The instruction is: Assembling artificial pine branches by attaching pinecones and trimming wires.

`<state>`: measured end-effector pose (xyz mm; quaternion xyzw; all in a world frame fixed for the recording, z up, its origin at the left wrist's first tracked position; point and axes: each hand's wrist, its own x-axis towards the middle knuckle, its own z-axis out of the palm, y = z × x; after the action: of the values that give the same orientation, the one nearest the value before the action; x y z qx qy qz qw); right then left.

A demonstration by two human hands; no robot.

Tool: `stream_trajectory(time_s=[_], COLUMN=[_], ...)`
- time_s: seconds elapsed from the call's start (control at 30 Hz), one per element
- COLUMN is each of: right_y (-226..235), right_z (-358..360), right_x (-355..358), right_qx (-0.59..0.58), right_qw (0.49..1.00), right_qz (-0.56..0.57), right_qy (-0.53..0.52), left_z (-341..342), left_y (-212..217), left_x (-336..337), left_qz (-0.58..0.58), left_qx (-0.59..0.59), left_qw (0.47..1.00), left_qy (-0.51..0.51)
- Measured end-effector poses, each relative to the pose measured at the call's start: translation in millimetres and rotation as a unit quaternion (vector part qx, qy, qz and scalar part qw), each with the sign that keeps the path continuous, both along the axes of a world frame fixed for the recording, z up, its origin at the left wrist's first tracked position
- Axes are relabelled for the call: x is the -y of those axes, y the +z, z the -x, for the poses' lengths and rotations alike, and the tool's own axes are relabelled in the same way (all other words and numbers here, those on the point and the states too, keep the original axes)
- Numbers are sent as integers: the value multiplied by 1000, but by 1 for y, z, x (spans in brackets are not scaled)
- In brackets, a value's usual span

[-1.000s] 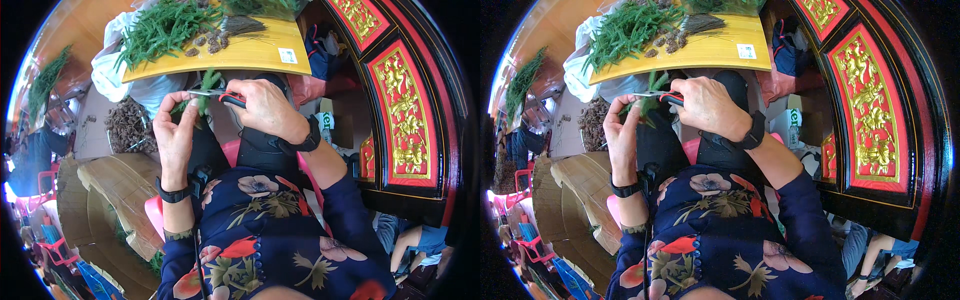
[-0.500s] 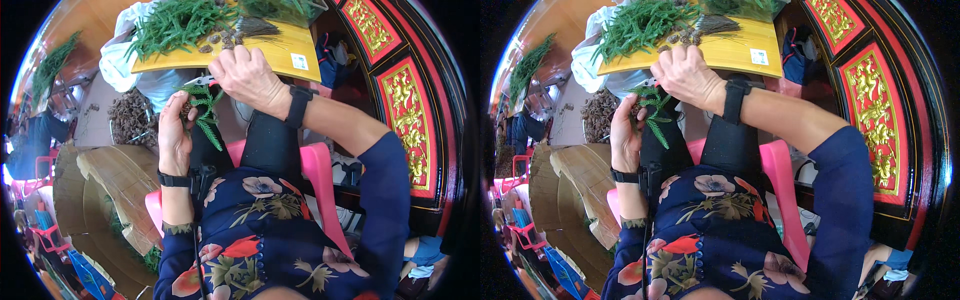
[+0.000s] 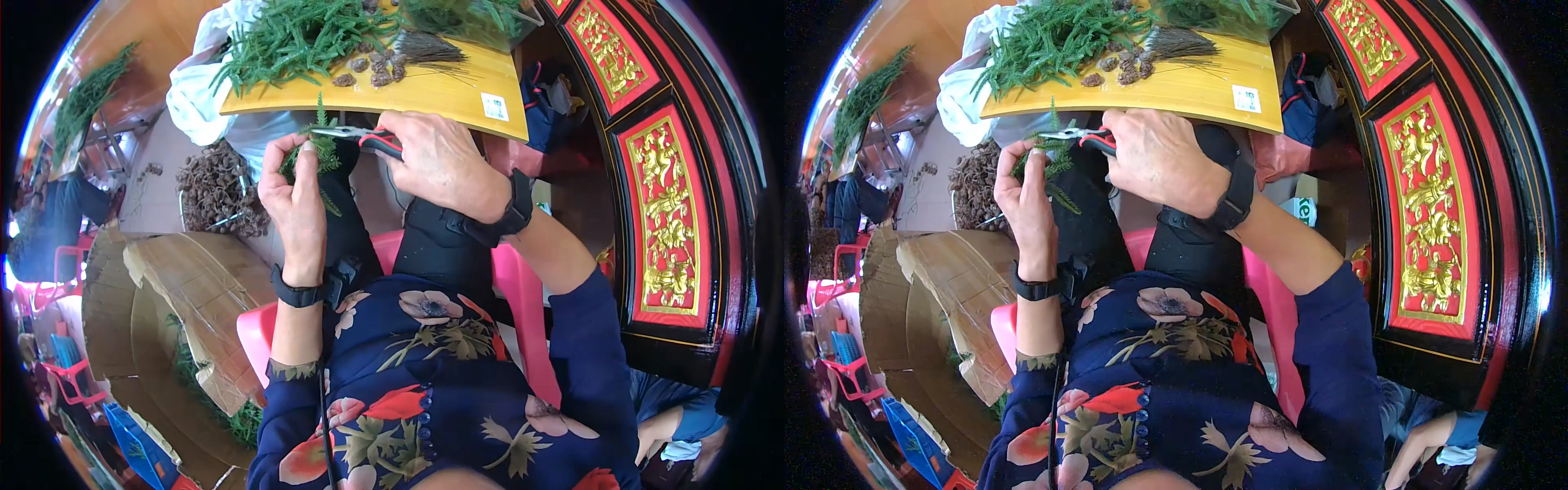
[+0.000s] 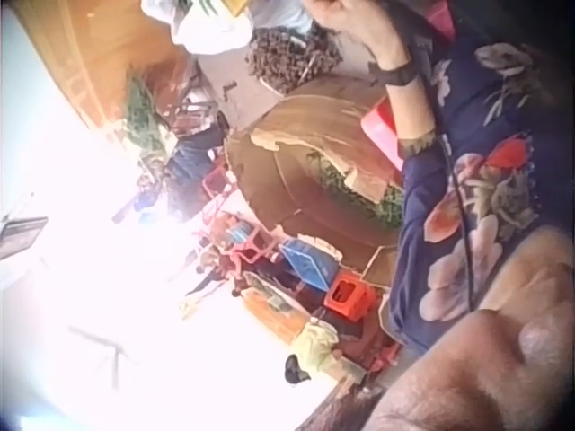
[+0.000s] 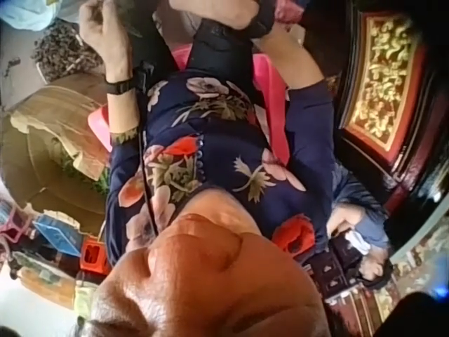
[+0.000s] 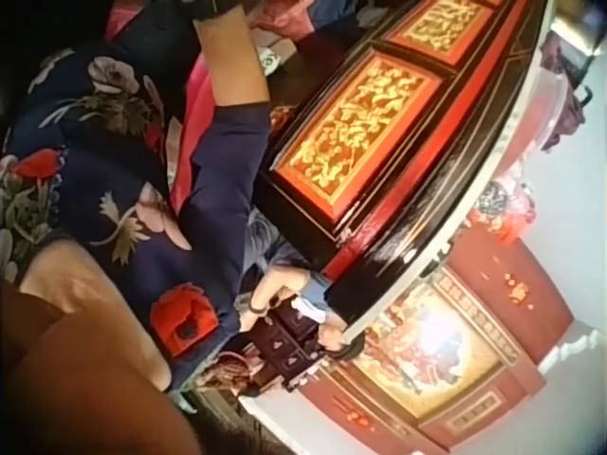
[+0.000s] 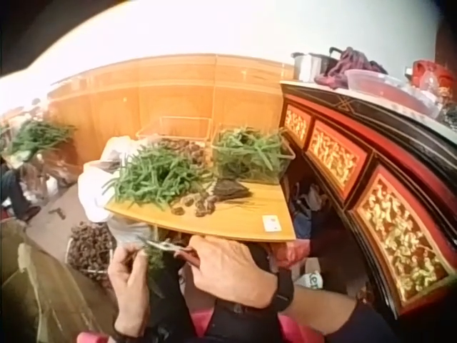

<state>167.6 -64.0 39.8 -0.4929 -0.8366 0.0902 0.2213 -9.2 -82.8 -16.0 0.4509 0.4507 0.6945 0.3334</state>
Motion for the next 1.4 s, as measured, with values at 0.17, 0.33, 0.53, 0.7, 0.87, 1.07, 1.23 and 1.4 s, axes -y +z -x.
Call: stream_trajectory(time_s=[0.17,0.33,0.53,0.7,0.87,1.07,1.23,1.4], right_y=[0,-1,-1,7,9,18,23,22], right_z=[-6,-9,-9,-8,-12,-20,-23,-22], right_x=[8,13,10,10,4,-5,-7,-1], right_qx=[-1,-4,-62,-87,-76,-19,1,35], right_qw=[1000,1000,991,983,983,973,973,986], right_qz=[-2,4,115,155,150,205,212,138], right_qy=[10,3,41,39,72,101,96,83], left_z=[-2,-1,1,2,-2,0,-1,-4], left_y=[4,9,15,18,22,21,22,21], left_x=[4,6,9,10,14,14,14,16], left_qz=[19,56,33,32,11,15,35,23], left_qx=[105,133,121,113,109,79,85,76], left_qw=[992,986,990,991,990,991,987,991], left_qy=[-61,-83,-65,-69,-88,-106,-131,-104])
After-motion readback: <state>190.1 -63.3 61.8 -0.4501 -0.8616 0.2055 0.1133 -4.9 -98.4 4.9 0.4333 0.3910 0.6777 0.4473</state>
